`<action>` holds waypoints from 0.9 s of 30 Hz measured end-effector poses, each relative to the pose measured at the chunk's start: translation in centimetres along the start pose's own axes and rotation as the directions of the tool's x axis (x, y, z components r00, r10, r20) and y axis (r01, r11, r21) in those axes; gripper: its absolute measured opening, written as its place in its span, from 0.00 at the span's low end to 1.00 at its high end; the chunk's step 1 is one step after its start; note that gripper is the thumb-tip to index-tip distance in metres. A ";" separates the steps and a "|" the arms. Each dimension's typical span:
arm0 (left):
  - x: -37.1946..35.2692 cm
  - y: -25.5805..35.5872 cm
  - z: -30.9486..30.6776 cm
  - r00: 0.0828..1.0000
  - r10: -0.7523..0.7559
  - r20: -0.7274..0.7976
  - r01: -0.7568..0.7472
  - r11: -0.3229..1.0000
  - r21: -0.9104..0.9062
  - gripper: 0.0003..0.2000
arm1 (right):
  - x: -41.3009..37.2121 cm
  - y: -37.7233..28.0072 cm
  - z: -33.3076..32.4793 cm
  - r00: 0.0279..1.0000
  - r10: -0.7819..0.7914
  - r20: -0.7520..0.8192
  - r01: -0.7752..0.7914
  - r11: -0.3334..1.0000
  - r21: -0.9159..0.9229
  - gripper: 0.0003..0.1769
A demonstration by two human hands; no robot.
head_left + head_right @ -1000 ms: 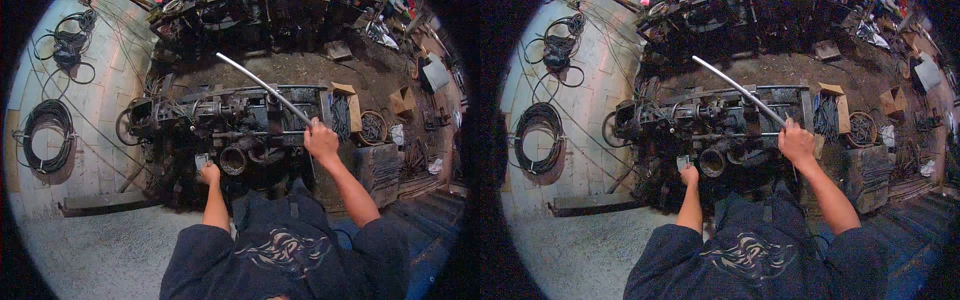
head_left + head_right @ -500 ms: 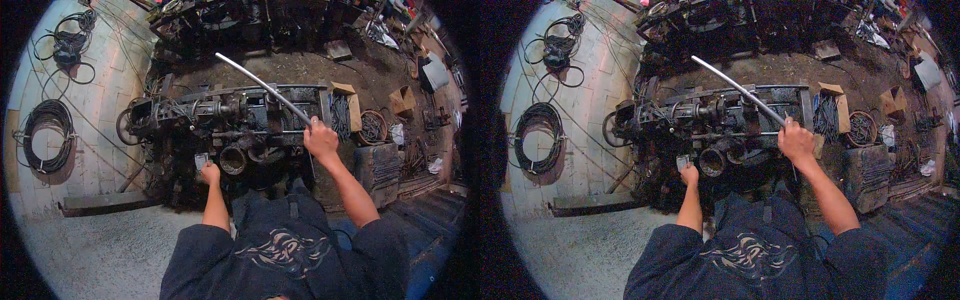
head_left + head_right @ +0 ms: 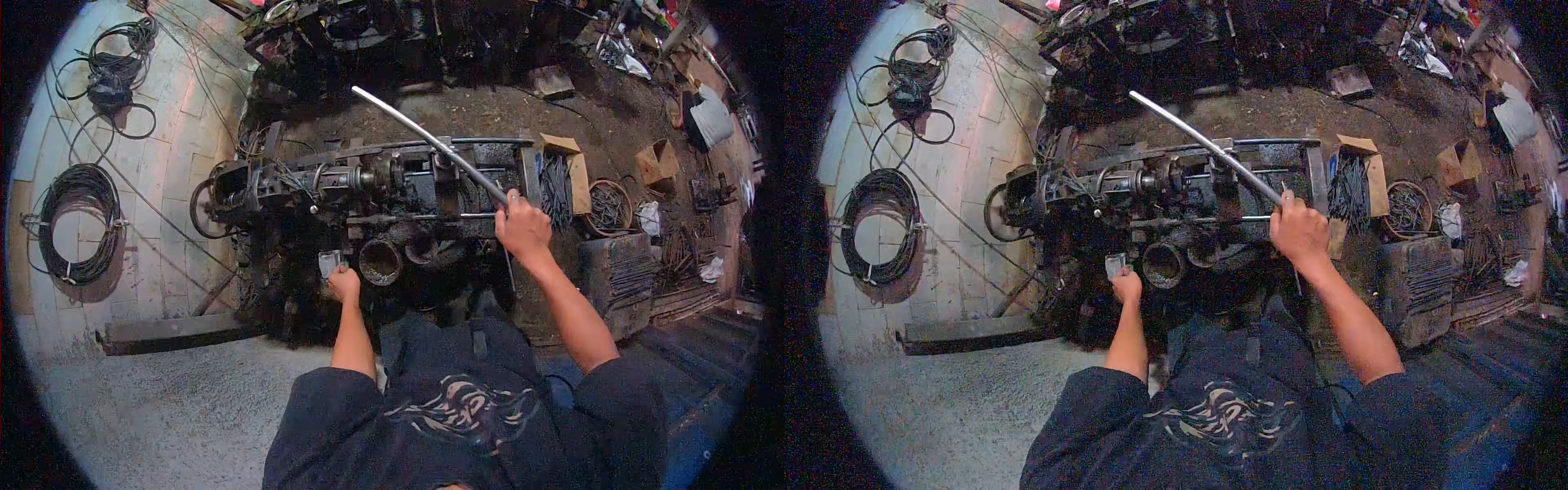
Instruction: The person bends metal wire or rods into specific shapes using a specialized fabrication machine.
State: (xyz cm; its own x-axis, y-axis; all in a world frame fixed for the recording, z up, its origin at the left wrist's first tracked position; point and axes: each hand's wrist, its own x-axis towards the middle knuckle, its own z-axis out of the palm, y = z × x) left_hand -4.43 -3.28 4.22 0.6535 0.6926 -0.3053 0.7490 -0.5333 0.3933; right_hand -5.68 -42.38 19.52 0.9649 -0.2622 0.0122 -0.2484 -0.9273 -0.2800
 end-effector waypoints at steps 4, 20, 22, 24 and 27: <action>0.2 -0.3 0.3 1.000 0.013 -0.027 -0.013 1.000 0.002 0.15 | 0.0 0.0 0.1 1.000 -0.010 -0.015 0.010 1.000 -0.001 0.15; -0.4 0.0 -0.2 0.999 0.038 0.012 -0.038 0.999 -0.001 0.15 | -0.1 -0.1 0.0 1.000 -0.011 -0.006 0.011 1.000 -0.013 0.17; -0.3 0.1 -0.2 1.000 0.013 0.001 -0.013 1.000 -0.011 0.14 | -0.1 0.0 0.1 1.000 -0.017 0.002 0.017 1.000 -0.004 0.17; -0.2 -0.1 0.1 1.000 0.011 -0.007 -0.011 1.000 -0.019 0.14 | -0.1 0.1 0.5 0.998 -0.016 -0.057 0.018 0.999 0.027 0.13; -0.3 0.0 -0.1 1.000 0.021 -0.005 -0.021 0.999 -0.024 0.14 | -0.1 -0.1 0.5 0.997 -0.017 -0.074 0.019 0.999 0.027 0.13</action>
State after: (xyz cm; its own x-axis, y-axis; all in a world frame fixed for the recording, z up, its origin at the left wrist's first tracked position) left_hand -4.63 -3.43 4.40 0.6688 0.6833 -0.2929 0.7319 -0.5359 0.4209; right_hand -5.67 -42.17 19.04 0.9601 -0.2657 0.0877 -0.2279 -0.9244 -0.3059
